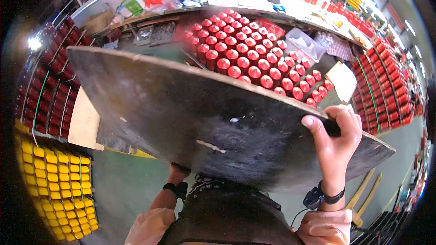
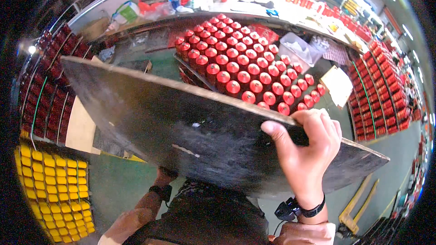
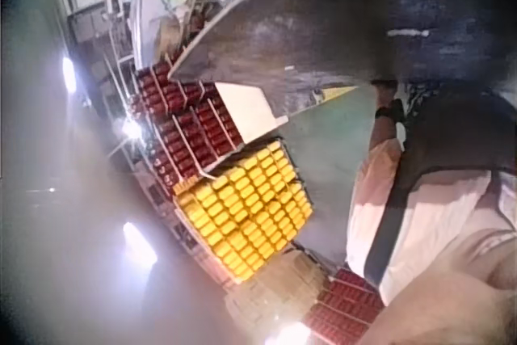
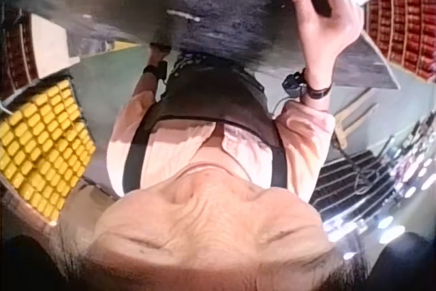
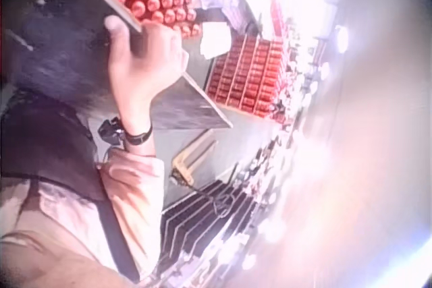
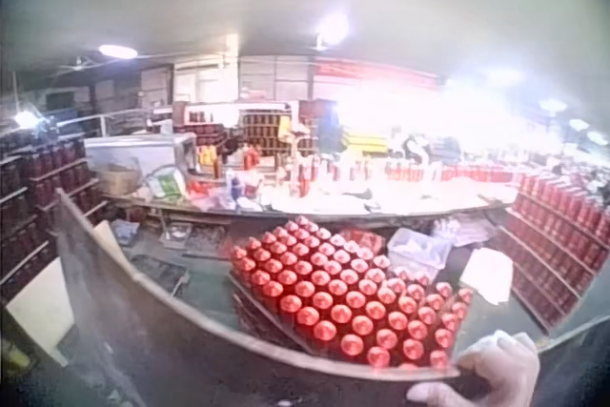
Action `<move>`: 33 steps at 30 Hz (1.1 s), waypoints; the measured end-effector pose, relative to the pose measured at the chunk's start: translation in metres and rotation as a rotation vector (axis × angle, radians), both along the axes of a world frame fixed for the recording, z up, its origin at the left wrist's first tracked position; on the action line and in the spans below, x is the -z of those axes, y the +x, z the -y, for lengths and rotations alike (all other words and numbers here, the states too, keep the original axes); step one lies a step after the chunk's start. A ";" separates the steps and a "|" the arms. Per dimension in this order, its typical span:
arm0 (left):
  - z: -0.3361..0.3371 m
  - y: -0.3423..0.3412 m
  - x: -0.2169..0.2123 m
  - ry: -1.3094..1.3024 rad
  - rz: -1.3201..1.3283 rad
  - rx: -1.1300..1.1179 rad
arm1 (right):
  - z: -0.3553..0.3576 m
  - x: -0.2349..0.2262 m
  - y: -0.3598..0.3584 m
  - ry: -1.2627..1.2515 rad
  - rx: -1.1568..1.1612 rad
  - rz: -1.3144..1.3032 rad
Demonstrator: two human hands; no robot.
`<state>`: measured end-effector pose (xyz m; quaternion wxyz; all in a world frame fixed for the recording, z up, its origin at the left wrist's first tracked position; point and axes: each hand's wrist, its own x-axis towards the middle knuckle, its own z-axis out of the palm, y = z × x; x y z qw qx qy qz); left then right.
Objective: The recorder organizes and moves large sheets of adhesive labels and equipment in a manufacturing facility.
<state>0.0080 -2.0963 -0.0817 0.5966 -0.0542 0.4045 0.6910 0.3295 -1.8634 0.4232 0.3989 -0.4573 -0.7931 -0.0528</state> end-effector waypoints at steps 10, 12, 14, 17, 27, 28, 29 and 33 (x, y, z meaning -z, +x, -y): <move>-0.176 -0.071 0.025 0.243 -0.398 0.304 | -0.231 0.023 -0.073 -0.342 0.077 -0.076; -0.214 -0.104 0.032 0.238 -0.621 0.429 | -0.292 0.043 -0.092 -0.396 0.148 -0.047; -0.265 -0.130 0.033 0.249 -0.730 0.482 | -0.360 0.059 -0.096 -0.327 0.198 0.035; -0.320 -0.154 0.006 0.091 0.402 0.168 | -0.459 0.075 -0.085 -0.380 0.160 0.026; -0.498 -0.131 -0.108 -0.400 -0.491 0.494 | -0.634 0.132 0.065 -0.430 0.253 -0.047; -0.503 -0.125 -0.093 -0.383 -0.527 0.439 | -0.642 0.135 0.074 -0.445 0.266 -0.049; -0.514 -0.112 -0.104 -0.398 -0.616 0.498 | -0.648 0.138 0.099 -0.458 0.305 -0.043; -0.547 -0.063 -0.122 -0.304 -0.660 0.541 | -0.673 0.155 0.191 -0.488 0.392 -0.016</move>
